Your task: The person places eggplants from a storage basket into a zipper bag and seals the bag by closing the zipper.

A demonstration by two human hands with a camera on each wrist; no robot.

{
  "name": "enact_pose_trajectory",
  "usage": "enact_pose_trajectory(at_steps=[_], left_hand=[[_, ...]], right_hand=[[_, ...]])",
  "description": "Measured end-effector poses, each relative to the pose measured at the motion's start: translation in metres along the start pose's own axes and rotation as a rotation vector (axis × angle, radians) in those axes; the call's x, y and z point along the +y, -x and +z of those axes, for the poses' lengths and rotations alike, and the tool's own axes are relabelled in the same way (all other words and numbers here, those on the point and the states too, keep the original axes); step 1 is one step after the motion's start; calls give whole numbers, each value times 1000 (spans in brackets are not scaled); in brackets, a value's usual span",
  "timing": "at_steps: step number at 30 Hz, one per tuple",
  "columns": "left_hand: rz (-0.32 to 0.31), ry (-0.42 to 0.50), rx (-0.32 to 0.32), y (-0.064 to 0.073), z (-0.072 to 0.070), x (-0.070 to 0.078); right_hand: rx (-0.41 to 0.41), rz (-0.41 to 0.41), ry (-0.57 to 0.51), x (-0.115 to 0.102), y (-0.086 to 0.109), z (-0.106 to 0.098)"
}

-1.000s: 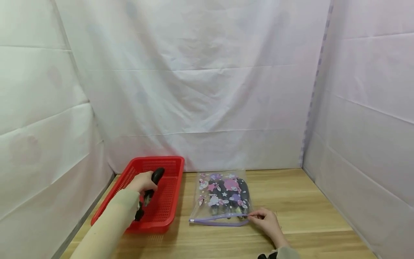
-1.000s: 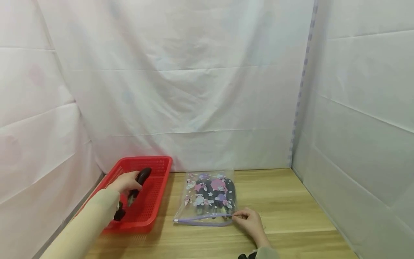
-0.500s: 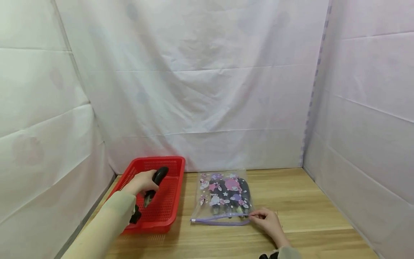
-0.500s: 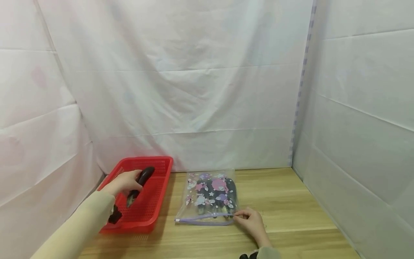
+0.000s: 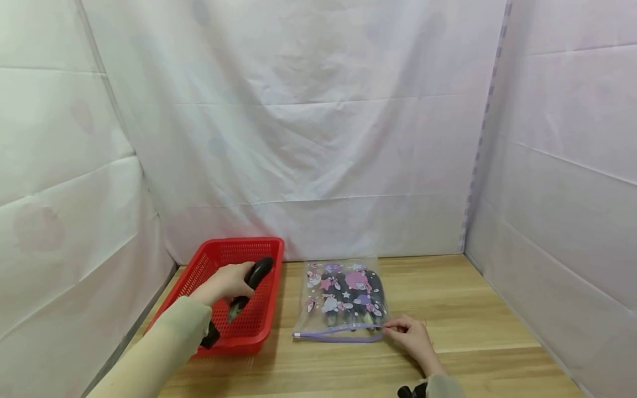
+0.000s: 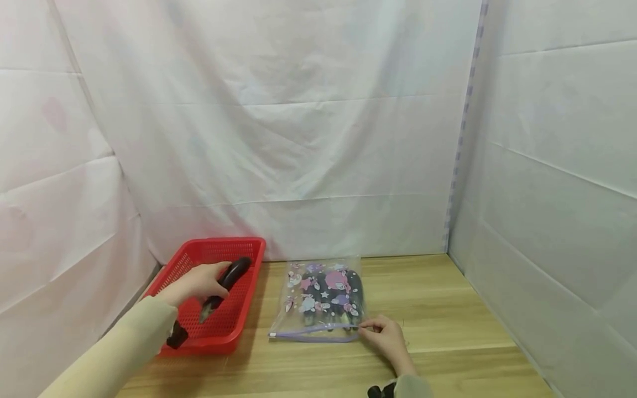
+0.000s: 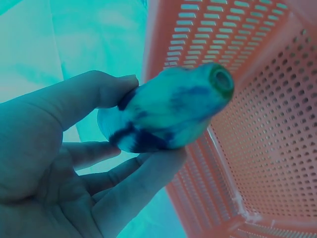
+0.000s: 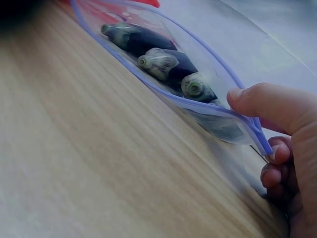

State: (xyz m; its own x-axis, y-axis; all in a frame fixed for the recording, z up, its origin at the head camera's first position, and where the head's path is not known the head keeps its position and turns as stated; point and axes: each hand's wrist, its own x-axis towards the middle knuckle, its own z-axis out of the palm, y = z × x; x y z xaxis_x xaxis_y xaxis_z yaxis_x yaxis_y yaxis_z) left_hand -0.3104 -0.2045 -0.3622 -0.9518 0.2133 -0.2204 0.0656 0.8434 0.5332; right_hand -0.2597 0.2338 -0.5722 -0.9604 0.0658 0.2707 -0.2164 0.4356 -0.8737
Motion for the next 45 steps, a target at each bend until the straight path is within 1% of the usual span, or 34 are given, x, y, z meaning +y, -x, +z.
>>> enact_pose_trajectory(at_steps=[5, 8, 15, 24, 36, 39, 45], left_hand=[[38, -32, -4, 4, 4, 8], [53, -45, -4, 6, 5, 12], [65, -12, -34, 5, 9, 21], [103, -30, -36, 6, 13, 34], [181, -62, -56, 12, 28, 51], [210, -76, -61, 14, 32, 55], [237, -69, -81, 16, 41, 58]], right_hand=[[1, 10, 1, 0, 0, -1], [8, 2, 1, -1, 0, -1], [22, -3, 5, -2, -2, -3], [12, 6, 14, -3, -4, -3], [-9, 54, 7, -3, -4, -4], [-9, 51, 5, -4, -3, -4], [-1, 37, 2, -6, 0, -1]])
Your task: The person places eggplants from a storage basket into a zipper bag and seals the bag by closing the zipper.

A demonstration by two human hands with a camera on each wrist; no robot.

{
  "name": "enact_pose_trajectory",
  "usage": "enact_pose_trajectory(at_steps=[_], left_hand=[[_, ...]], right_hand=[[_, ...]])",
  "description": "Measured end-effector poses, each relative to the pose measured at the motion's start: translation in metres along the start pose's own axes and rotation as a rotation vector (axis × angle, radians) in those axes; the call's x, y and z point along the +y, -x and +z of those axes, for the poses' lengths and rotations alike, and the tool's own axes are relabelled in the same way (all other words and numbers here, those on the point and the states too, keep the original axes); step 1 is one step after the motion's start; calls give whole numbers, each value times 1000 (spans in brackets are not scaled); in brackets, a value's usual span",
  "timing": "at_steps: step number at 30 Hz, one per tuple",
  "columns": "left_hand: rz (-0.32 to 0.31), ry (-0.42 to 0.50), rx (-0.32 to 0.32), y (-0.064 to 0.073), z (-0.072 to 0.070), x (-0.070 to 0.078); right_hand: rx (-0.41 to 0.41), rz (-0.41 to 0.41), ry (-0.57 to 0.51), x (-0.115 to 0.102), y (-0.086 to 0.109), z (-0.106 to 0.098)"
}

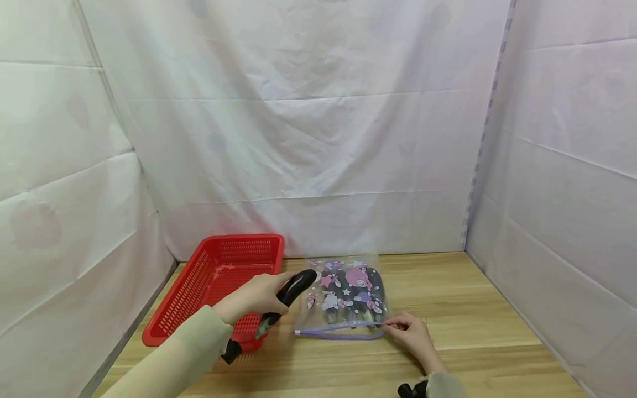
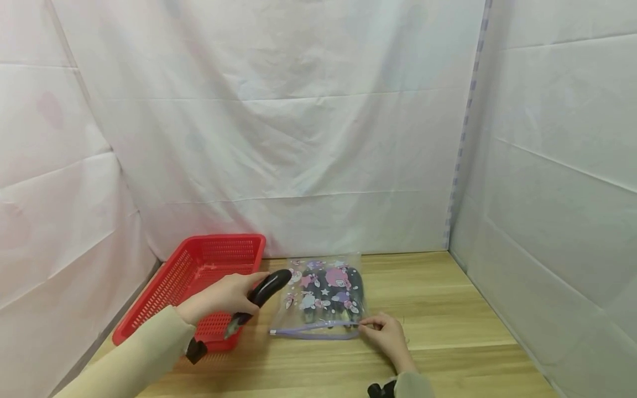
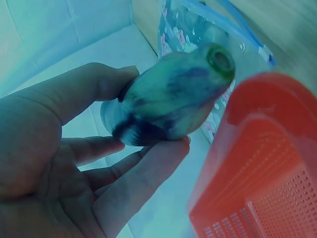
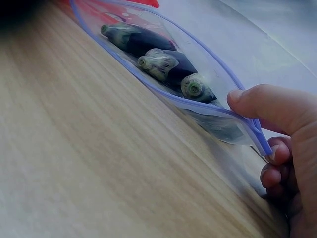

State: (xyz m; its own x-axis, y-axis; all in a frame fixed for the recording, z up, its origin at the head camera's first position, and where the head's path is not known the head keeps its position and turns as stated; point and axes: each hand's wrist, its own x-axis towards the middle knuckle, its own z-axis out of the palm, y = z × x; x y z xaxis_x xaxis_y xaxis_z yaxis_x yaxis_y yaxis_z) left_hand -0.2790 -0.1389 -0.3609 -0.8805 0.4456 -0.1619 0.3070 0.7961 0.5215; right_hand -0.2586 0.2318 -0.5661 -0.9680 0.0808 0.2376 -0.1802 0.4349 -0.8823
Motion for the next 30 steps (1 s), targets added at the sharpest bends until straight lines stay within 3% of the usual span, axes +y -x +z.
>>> enact_pose_trajectory(at_steps=[7, 13, 17, 22, 26, 30], left_hand=[[60, -26, -18, -1, 9, 7], [138, -104, -13, 0, 16, 15], [182, -158, -18, 0, 22, 19], [199, -152, -55, 0, 28, 22], [205, -133, -74, 1, 35, 23], [246, -170, -66, 2, 45, 24]], right_hand=[[16, -56, 2, -21, 7, -2], [-7, -59, -15, 3, 0, 0], [10, -35, 1, 3, -1, 1], [46, -51, 24, 2, 0, 4], [34, -53, 22, 4, -1, 4], [11, -53, -7, 6, 0, 2]])
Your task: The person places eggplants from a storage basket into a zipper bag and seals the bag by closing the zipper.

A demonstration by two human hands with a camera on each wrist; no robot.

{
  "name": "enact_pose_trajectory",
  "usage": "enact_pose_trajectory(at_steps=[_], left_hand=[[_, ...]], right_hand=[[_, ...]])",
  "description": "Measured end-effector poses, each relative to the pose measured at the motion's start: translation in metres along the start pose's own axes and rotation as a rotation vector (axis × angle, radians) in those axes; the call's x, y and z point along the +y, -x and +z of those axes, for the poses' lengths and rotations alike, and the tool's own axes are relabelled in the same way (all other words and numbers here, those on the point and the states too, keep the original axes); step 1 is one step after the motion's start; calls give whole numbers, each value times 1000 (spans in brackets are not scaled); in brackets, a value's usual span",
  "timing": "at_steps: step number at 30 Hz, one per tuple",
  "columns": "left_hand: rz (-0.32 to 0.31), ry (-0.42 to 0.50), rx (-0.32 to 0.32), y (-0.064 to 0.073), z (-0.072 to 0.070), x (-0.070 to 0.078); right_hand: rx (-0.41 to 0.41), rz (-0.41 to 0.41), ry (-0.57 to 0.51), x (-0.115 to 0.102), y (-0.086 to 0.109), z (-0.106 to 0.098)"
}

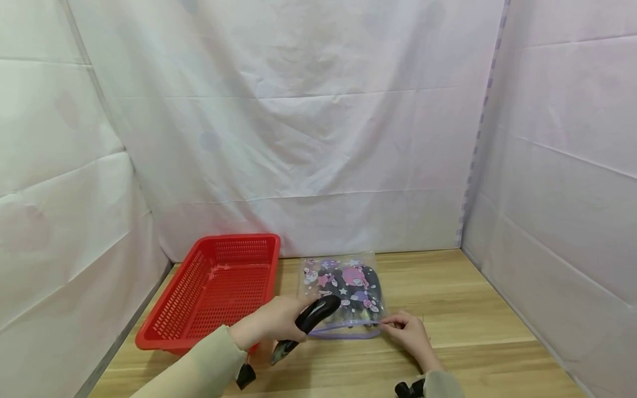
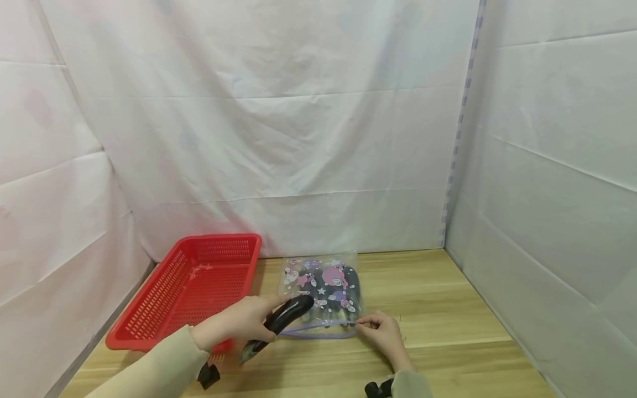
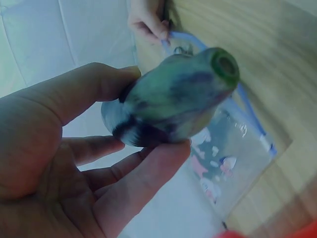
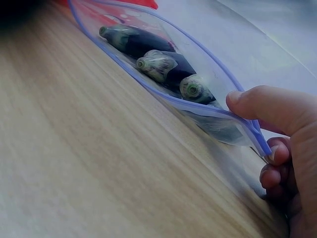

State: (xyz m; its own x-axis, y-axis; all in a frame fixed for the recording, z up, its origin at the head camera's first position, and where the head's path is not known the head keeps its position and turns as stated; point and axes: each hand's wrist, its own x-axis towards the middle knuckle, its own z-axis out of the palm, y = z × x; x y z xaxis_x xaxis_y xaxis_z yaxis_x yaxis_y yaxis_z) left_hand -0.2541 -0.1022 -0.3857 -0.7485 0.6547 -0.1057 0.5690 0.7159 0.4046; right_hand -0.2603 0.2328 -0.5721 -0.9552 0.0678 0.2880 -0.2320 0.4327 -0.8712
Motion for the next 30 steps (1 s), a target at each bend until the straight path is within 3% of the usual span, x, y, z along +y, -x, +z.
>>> enact_pose_trajectory(at_steps=[9, 15, 24, 30], left_hand=[[31, 20, -29, -3, 31, 3], [93, 13, -13, -6, 43, 2], [191, -185, 34, -8, 66, -4], [71, -67, -42, -4, 73, -6]], right_hand=[[-2, -14, 4, 3, 3, -1], [5, -10, 7, 1, 0, 0], [4, 4, -2, -2, -1, 0], [5, 9, 5, -1, 0, 0]])
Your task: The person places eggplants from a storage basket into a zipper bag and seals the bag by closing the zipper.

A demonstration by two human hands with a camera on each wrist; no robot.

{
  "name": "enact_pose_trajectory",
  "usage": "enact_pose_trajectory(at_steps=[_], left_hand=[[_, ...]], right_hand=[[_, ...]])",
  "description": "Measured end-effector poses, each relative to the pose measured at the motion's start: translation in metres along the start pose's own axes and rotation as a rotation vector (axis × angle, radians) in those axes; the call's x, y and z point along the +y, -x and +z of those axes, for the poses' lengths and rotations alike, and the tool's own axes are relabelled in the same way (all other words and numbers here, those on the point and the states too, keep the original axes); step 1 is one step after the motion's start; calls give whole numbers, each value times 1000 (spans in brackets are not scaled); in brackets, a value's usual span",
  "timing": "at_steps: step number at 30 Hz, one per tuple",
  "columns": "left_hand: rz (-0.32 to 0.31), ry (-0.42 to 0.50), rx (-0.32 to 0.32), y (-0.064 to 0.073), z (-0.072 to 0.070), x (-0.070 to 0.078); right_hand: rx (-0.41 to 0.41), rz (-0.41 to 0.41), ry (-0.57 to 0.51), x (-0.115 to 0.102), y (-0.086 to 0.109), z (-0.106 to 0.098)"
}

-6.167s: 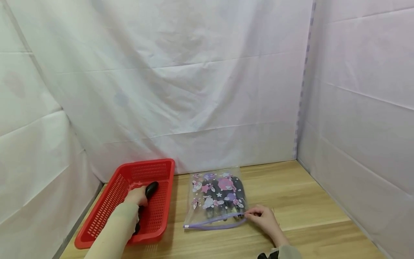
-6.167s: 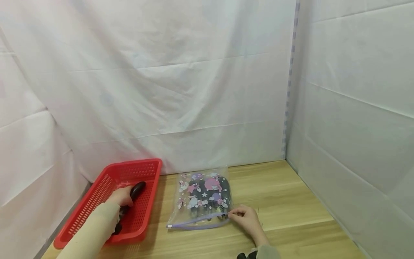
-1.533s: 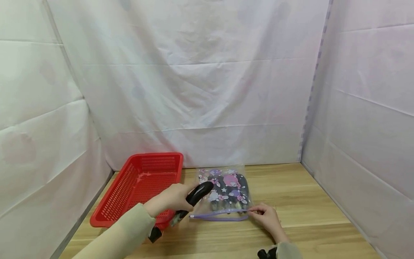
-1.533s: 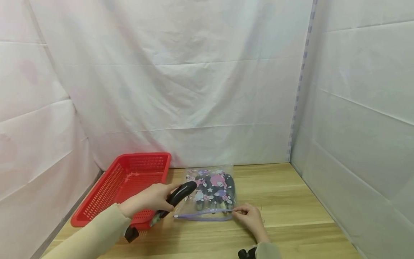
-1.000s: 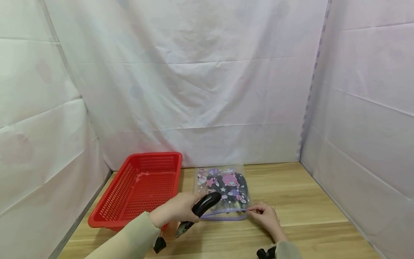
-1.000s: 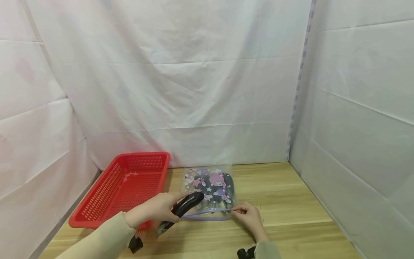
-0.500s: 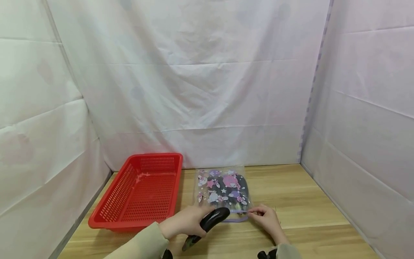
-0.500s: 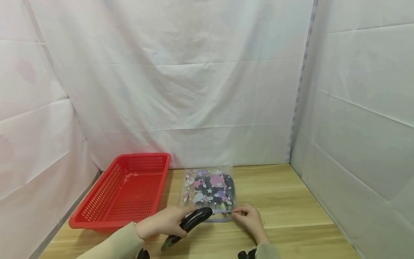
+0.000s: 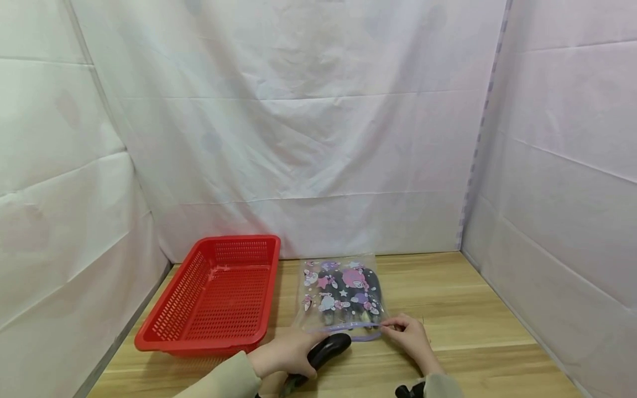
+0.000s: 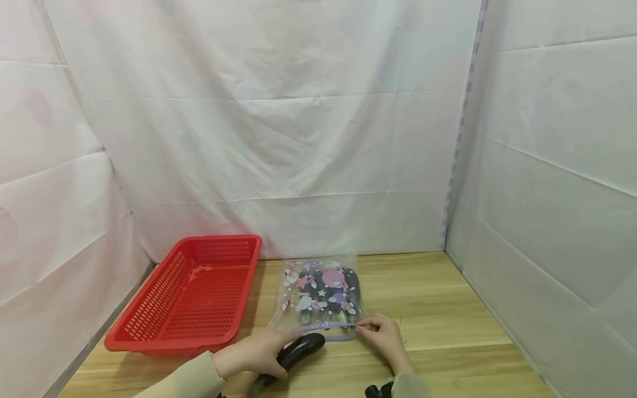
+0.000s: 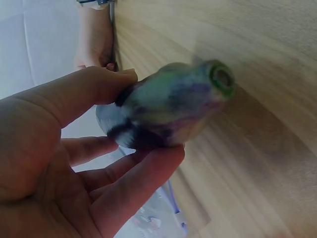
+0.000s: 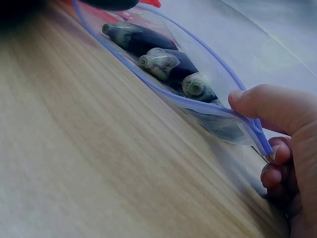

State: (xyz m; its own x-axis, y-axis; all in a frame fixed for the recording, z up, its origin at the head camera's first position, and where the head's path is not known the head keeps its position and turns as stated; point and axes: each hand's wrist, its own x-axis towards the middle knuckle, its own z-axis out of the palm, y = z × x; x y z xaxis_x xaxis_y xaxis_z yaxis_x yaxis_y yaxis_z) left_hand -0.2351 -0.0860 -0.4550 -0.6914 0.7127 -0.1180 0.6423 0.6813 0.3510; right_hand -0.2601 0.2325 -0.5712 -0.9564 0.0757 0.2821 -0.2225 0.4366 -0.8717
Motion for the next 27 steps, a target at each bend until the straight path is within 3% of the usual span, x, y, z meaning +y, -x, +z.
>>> enact_pose_trajectory(at_steps=[7, 15, 23, 27], left_hand=[[-34, 80, -25, 2, 6, -4], [-14, 65, 13, 2, 8, -7], [-60, 104, 16, 4, 12, -13], [-82, 134, 38, 6, 13, -14]], right_hand=[[8, 30, 19, -4, 3, 2], [-4, -6, 19, -43, 11, -6], [-16, 39, 19, -46, 10, -7], [-2, 28, 24, -33, 7, -3]])
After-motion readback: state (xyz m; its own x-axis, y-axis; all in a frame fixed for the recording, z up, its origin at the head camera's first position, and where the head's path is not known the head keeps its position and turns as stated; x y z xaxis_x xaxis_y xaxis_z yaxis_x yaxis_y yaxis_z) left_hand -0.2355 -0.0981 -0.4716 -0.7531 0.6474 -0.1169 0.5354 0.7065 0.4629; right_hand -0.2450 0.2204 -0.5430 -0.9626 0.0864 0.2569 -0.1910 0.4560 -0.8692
